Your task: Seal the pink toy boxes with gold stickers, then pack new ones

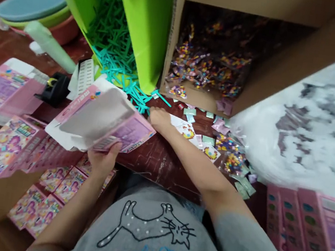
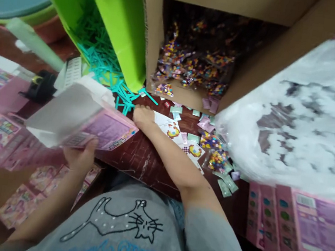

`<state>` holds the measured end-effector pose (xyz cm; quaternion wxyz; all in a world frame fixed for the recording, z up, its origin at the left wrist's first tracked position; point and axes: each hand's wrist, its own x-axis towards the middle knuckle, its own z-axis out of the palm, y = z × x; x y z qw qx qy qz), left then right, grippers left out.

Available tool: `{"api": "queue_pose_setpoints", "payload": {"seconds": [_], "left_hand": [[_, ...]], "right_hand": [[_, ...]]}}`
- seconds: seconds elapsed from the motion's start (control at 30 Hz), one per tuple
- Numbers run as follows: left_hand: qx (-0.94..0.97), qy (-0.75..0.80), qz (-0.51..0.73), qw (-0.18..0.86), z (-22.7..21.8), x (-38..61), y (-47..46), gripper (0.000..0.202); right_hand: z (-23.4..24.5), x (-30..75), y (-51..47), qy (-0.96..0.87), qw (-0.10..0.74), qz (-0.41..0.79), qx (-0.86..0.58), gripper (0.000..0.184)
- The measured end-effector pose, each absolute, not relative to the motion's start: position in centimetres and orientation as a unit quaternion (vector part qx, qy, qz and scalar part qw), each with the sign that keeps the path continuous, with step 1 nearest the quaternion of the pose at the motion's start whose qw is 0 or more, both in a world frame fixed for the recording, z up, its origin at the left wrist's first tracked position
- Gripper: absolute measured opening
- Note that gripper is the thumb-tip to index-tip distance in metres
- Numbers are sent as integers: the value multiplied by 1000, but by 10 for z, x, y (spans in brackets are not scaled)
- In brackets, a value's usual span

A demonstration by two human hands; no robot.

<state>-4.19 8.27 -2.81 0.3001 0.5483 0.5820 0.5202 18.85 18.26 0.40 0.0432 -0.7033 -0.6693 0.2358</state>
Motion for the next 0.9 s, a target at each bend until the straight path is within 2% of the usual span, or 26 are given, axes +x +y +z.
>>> {"api": "queue_pose_setpoints", "payload": {"seconds": [0.17,0.23,0.3,0.37,0.43,0.47,0.53,0.6,0.63,0.77,0.9], "left_hand": [[564,604,489,279,-24,-50,81,42],[596,593,482,247,-15,-51,74,38],[646,568,440,256,-5,-46,67,31],[699,529,376,300,2,-35,62,28],[726,485,346,342,3,-20,59,35],[731,467,347,357,1,-11,58,42],[733,433,360,381,-4,5,55,54],[742,400,359,402,-10,15,51,55],[749,388,352,405,-12,18,50,53],[769,365,356,386,-12,17,48,44],[779,312,378,391,-4,15,51,51]], "right_hand": [[16,215,167,-659,72,253,-705,33],[29,241,144,-664,120,247,-696,30],[50,269,115,-663,260,224,-665,22],[77,287,83,-632,476,181,-584,12],[103,290,55,-574,637,159,-490,13],[114,286,43,-559,678,161,-448,19],[126,273,28,-571,698,183,-393,38],[126,264,22,-605,676,193,-374,56],[122,264,21,-615,667,186,-377,58],[109,291,12,-640,633,110,-422,43],[127,307,-9,-676,575,114,-447,29]]}}
